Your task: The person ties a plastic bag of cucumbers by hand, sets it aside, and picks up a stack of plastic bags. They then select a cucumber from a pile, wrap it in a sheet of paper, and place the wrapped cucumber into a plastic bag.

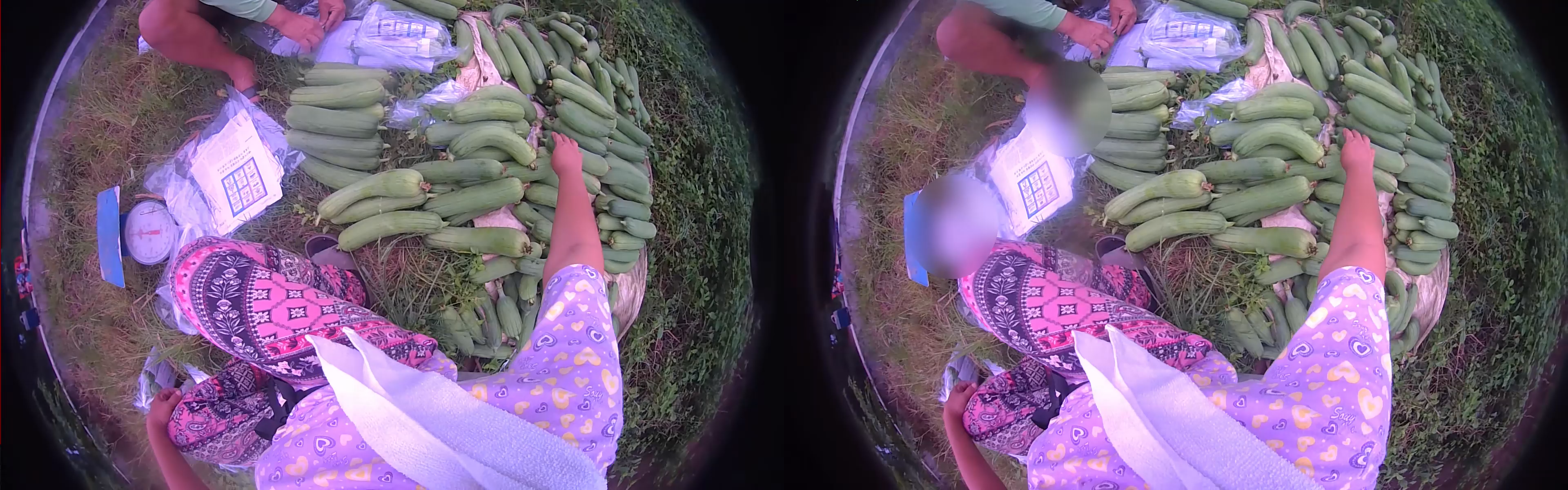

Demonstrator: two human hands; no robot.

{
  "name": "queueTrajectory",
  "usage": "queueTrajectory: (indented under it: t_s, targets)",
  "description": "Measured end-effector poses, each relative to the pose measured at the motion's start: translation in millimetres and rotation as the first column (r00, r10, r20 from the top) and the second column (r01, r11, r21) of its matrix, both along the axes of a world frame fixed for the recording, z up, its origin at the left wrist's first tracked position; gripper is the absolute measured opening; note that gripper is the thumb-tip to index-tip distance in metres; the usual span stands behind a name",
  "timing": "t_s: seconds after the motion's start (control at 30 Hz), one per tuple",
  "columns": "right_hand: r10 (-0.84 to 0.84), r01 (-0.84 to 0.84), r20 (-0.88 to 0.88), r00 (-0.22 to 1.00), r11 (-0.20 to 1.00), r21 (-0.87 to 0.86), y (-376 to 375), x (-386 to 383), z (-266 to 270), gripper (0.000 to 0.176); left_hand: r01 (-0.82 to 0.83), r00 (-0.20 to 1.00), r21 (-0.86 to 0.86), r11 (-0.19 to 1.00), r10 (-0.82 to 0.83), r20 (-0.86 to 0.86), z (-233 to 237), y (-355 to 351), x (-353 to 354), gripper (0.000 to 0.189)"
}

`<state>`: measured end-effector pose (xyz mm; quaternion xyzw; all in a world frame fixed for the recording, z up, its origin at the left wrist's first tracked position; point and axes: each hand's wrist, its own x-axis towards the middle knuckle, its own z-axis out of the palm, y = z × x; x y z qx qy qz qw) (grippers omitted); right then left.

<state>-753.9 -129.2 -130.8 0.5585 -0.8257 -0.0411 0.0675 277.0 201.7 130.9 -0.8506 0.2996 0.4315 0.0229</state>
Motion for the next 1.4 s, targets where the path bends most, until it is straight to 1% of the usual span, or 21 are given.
queueTrajectory:
  t_s: [0.1, 0.17, 0.23, 0.27, 0.33, 0.37, 0.4, 0.43, 0.5, 0.6, 0.63, 0.67, 0.7, 0.77, 0.87, 0.93, 0.97, 1.03, 1.17, 1.27, 1.4]
  targets:
    - [-0.014, 0.046, -0.22, 0.975, 0.989, 0.14, -6.0, 18.3, 23.9, 0.034, 0.024, 0.998, 0.043, 0.999, -0.027, 0.054, 12.1, -17.3, -28.1, 0.033]
    - [0.034, 0.029, -0.32, 0.947, 0.982, 0.189, -4.9, 22.2, 28.1, 0.029, 0.131, 0.984, 0.093, 0.987, -0.141, 0.113, 20.7, -29.4, -49.9, 0.038]
    - [0.034, 0.008, -0.329, 0.944, 0.992, 0.127, -1.2, 19.1, 26.0, 0.025, 0.211, 0.961, 0.125, 0.969, -0.229, 0.154, 1.5, -20.6, -27.0, 0.043]
    - [0.035, -0.013, -0.335, 0.942, 0.998, 0.069, 3.3, 16.1, 24.4, 0.022, 0.275, 0.92, 0.175, 0.946, -0.311, 0.239, 12.4, -34.8, -53.8, 0.045]
    - [-0.046, 0.034, -0.318, 0.947, 0.999, -0.043, 10.1, 6.7, 24.0, 0.023, 0.368, 0.862, 0.272, 0.889, -0.436, 0.257, 21.9, -54.1, -81.8, 0.048]
    - [-0.106, 0.076, -0.284, 0.953, 0.991, -0.112, 14.8, 13.5, 39.9, 0.029, 0.359, 0.879, 0.274, 0.892, -0.422, 0.222, 17.0, -61.9, -85.2, 0.049]
    - [-0.136, 0.077, -0.291, 0.947, 0.975, -0.207, 16.0, 2.6, 43.2, 0.03, 0.458, 0.839, 0.209, 0.864, -0.498, 0.221, 9.1, -68.2, -84.6, 0.049]
    - [-0.162, 0.099, -0.293, 0.942, 0.971, -0.218, 17.5, 7.1, 64.6, 0.037, 0.46, 0.859, 0.172, 0.871, -0.486, 0.165, 8.9, -83.9, -97.3, 0.045]
    - [-0.3, 0.256, -0.087, 0.95, 0.908, -0.333, 8.1, 41.6, 120.5, 0.048, 0.498, 0.853, -0.024, 0.867, -0.485, 0.194, -1.7, -106.4, -111.9, 0.038]
    - [-0.061, 0.154, 0.173, 0.983, 0.786, -0.599, -10.4, 101.6, 172.6, 0.051, 0.591, 0.804, -0.184, 0.785, -0.556, 0.21, -38.5, -151.1, -122.0, 0.036]
    - [0.106, 0.174, 0.387, 0.916, 0.764, -0.622, -22.1, 116.4, 175.6, 0.05, 0.605, 0.794, -0.217, 0.766, -0.561, 0.234, -53.6, -165.1, -127.3, 0.035]
    - [0.272, 0.2, 0.563, 0.781, 0.745, -0.636, -37.6, 131.9, 178.3, 0.049, 0.62, 0.783, -0.252, 0.743, -0.566, 0.257, -69.1, -178.3, -134.2, 0.035]
    - [0.42, 0.229, 0.692, 0.587, 0.734, -0.64, -53.7, 151.4, 180.9, 0.048, 0.646, 0.761, -0.246, 0.722, -0.584, 0.282, -80.4, -192.2, -144.1, 0.032]
    - [0.518, 0.271, 0.839, 0.164, 0.795, -0.543, -67.0, 251.4, 190.2, 0.044, 0.688, 0.721, -0.228, 0.689, -0.613, 0.322, -109.6, -215.7, -158.8, 0.028]
    - [0.344, 0.129, 0.928, -0.143, 0.936, -0.327, -99.5, 383.9, 133.0, 0.038, 0.731, 0.677, -0.26, 0.632, -0.619, 0.399, -155.5, -244.6, -174.0, 0.023]
    - [0.132, 0.046, 0.928, -0.349, 0.991, -0.124, -105.5, 482.3, 89.2, 0.034, 0.714, 0.698, -0.322, 0.622, -0.595, 0.398, -197.3, -259.5, -174.9, 0.022]
    - [-0.009, -0.061, 0.898, -0.441, 0.998, -0.02, -106.7, 523.5, 72.6, 0.034, 0.705, 0.708, -0.35, 0.616, -0.585, 0.397, -212.4, -266.7, -175.7, 0.022]
    - [-0.155, -0.165, 0.868, -0.472, 0.983, 0.086, -110.6, 590.6, 31.6, 0.034, 0.693, 0.72, -0.363, 0.623, -0.571, 0.394, -229.0, -282.4, -178.8, 0.019]
    - [-0.37, -0.344, 0.851, -0.373, 0.907, 0.244, -127.0, 647.1, -48.3, 0.035, 0.735, 0.677, -0.389, 0.556, -0.572, 0.463, -262.1, -307.6, -175.4, 0.02]
    - [-0.444, -0.346, 0.806, -0.391, 0.882, 0.319, -135.7, 645.9, -76.5, 0.033, 0.77, 0.638, -0.389, 0.506, -0.611, 0.468, -280.0, -319.8, -167.9, 0.024]
    - [-0.423, -0.397, 0.868, -0.261, 0.866, 0.303, -137.4, 632.9, -67.8, 0.032, 0.801, 0.596, -0.427, 0.42, -0.636, 0.491, -293.2, -327.0, -164.1, 0.033]
